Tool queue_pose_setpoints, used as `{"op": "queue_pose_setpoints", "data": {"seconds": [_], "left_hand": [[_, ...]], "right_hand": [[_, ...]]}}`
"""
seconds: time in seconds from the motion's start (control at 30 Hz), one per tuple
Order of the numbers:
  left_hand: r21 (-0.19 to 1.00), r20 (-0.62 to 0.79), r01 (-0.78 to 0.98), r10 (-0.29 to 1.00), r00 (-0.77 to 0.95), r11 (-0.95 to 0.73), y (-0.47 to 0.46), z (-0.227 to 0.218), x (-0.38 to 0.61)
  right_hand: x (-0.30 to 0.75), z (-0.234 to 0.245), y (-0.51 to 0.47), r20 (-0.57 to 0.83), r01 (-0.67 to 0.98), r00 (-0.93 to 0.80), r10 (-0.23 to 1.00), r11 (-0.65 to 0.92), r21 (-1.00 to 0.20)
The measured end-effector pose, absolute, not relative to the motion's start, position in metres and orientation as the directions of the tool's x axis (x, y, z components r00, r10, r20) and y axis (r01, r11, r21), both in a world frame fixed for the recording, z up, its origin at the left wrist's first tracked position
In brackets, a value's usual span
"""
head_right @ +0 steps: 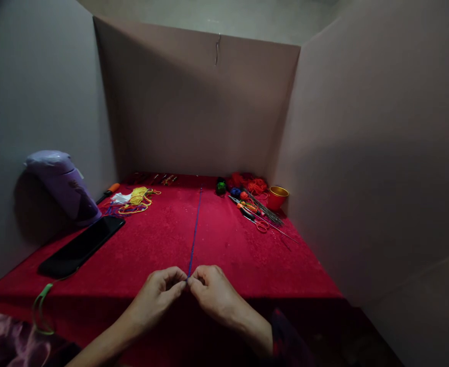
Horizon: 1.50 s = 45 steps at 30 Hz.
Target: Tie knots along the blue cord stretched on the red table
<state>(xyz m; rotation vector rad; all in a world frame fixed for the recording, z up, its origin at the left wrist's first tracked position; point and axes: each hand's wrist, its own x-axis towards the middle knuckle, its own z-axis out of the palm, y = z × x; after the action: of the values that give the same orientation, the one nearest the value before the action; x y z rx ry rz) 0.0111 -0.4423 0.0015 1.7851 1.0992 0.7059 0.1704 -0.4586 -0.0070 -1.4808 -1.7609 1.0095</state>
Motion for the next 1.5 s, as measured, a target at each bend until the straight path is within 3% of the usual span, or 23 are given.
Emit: {"op": "queue_pose_setpoints", "data": {"seconds": [0.2,0.33,0.5,0.57,0.63,0.7,0.83,0.93,1.03,1.13,1.3,1.5], "left_hand": [[0.784,0.076,0.52,0.884,0.461,-0.339,-0.449,0.006,0.007],[0.565,0.238,0.662,0.866,0.44,-0.492,-0.466,-0.003,0.007],[0.228,0.55,0.69,0.676,0.49,-0.687,-0.48,-0.023,0.017],[0.178,0.6,0.682,0.627,0.496,-0.709,-0.481,-0.026,0.019],[0.24,0.586,0.645,0.638,0.499,-0.725,-0.48,-0.025,0.018],[0.413,0.533,0.598,0.715,0.453,-0.687,-0.477,-0.019,0.016],[0.809,0.299,0.439,0.917,0.265,-0.391,-0.466,-0.007,0.015],[0.938,0.033,0.316,0.946,0.323,-0.141,-0.456,-0.004,0.019],[0.952,-0.091,0.305,0.92,0.382,-0.032,-0.449,-0.003,0.022],[0.897,0.013,0.402,0.921,0.39,-0.183,-0.447,0.0,0.021],[0.752,0.078,0.556,0.887,0.456,-0.352,-0.445,0.002,0.017],[0.81,0.029,0.507,0.884,0.467,-0.294,-0.442,0.001,0.019]], "right_hand": [[0.17,-0.012,-0.45,-0.129,0.462,-0.156,0.979,-0.043,-0.886],[0.167,-0.014,-0.45,-0.121,0.406,-0.12,0.985,-0.063,-0.912],[0.167,-0.015,-0.452,-0.17,0.309,-0.159,0.972,-0.115,-0.944],[0.169,-0.015,-0.452,-0.176,0.288,-0.174,0.969,-0.121,-0.95],[0.17,-0.014,-0.453,-0.171,0.274,-0.181,0.968,-0.118,-0.955],[0.171,-0.011,-0.453,-0.17,0.273,-0.175,0.97,-0.118,-0.955],[0.171,-0.007,-0.455,-0.178,0.277,-0.18,0.967,-0.124,-0.953],[0.172,-0.008,-0.455,-0.145,0.254,-0.206,0.968,-0.09,-0.963],[0.173,-0.009,-0.457,-0.09,0.281,-0.206,0.974,-0.029,-0.959],[0.174,-0.007,-0.461,-0.019,0.413,-0.182,0.983,0.059,-0.909],[0.172,-0.01,-0.472,0.135,0.663,-0.191,0.972,0.23,-0.713],[0.173,-0.011,-0.479,0.213,0.837,-0.206,0.955,0.285,-0.467]]}}
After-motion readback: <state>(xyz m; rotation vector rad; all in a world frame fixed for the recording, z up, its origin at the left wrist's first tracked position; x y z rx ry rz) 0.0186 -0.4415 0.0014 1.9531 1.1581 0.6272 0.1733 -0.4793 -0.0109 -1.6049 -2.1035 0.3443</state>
